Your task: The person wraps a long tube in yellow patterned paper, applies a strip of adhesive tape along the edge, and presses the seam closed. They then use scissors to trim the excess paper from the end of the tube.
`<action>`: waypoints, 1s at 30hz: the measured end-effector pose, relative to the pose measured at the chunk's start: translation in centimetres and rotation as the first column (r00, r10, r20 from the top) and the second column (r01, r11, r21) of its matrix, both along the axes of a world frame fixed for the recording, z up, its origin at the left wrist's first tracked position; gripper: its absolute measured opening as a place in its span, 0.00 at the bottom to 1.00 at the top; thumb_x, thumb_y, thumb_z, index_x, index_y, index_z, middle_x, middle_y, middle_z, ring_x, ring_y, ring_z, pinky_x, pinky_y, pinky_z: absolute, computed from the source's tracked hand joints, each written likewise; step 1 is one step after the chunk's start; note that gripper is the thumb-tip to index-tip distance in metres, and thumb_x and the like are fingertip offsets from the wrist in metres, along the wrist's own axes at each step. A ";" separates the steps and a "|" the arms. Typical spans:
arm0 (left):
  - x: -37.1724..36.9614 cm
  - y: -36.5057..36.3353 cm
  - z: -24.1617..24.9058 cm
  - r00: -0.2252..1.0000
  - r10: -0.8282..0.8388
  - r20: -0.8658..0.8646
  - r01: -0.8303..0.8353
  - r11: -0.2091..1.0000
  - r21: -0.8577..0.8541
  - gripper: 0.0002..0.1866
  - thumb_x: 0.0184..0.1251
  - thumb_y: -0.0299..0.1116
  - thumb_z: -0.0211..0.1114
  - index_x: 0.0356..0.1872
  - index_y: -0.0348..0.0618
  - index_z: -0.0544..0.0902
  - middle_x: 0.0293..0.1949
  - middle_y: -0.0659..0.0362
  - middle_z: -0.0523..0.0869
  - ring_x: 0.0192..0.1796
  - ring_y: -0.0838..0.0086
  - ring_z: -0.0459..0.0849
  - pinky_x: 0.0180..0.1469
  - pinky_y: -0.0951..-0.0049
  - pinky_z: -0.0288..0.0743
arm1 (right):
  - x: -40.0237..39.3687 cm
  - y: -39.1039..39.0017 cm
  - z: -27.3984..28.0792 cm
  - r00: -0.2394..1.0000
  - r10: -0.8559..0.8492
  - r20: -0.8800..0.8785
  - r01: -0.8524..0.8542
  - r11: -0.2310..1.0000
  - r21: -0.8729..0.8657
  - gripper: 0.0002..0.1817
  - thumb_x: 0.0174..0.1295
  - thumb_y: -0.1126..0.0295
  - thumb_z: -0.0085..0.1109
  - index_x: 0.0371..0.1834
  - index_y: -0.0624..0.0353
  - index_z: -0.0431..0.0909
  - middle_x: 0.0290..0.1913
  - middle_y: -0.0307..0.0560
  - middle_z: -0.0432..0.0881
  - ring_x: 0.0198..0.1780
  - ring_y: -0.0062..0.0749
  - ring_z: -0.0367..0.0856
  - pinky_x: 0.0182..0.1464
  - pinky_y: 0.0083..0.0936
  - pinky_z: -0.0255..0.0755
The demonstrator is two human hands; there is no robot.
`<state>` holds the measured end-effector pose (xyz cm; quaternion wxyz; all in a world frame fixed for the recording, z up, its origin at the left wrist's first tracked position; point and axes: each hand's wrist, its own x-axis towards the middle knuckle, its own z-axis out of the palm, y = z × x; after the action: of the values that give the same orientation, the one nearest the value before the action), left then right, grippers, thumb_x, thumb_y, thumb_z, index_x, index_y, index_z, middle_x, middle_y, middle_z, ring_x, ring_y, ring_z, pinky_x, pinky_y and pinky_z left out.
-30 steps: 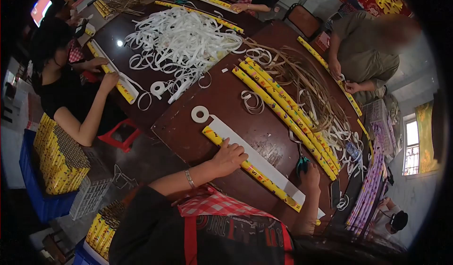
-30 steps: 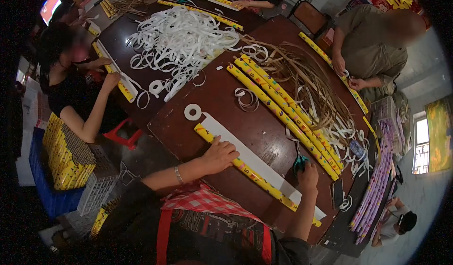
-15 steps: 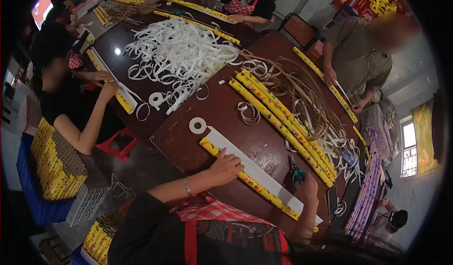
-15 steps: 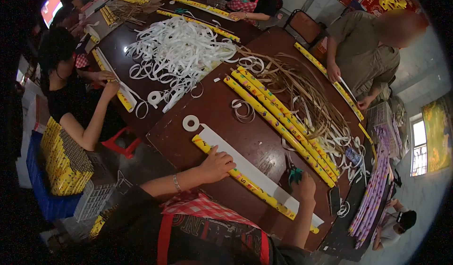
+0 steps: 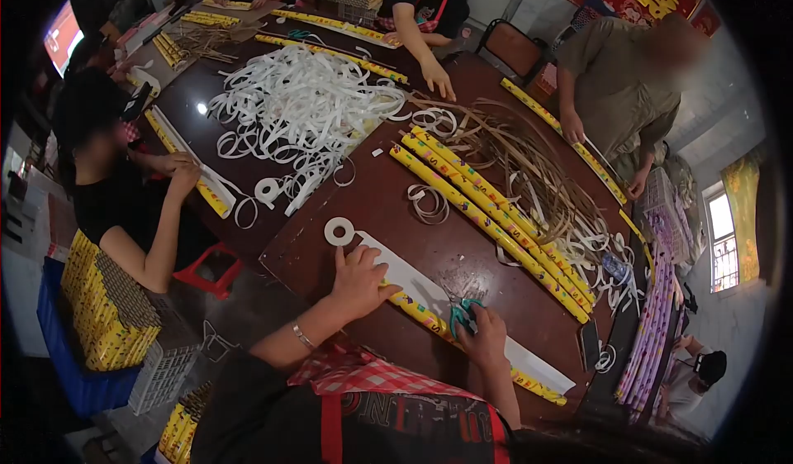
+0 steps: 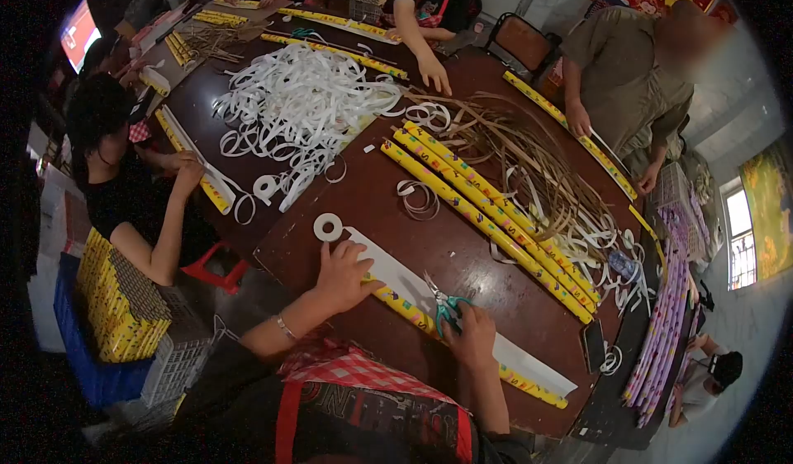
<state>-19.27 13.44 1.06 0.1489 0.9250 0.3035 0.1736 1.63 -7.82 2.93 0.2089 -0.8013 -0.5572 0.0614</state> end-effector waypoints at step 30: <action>-4.5 9.5 -1.3 0.969 0.236 0.078 -0.193 0.911 -0.365 0.32 0.56 0.40 0.71 0.61 0.43 0.71 0.60 0.49 0.72 0.62 0.50 0.72 0.61 0.57 0.71 | 5.9 13.2 5.5 0.875 0.380 0.299 -0.324 0.920 -0.221 0.27 0.44 0.60 0.73 0.47 0.55 0.73 0.41 0.48 0.78 0.47 0.47 0.77 0.46 0.43 0.68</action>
<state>-23.79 22.94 -0.26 0.3113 0.8318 0.4200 0.1866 7.54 5.38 8.45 0.0296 -0.6991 -0.7144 0.0065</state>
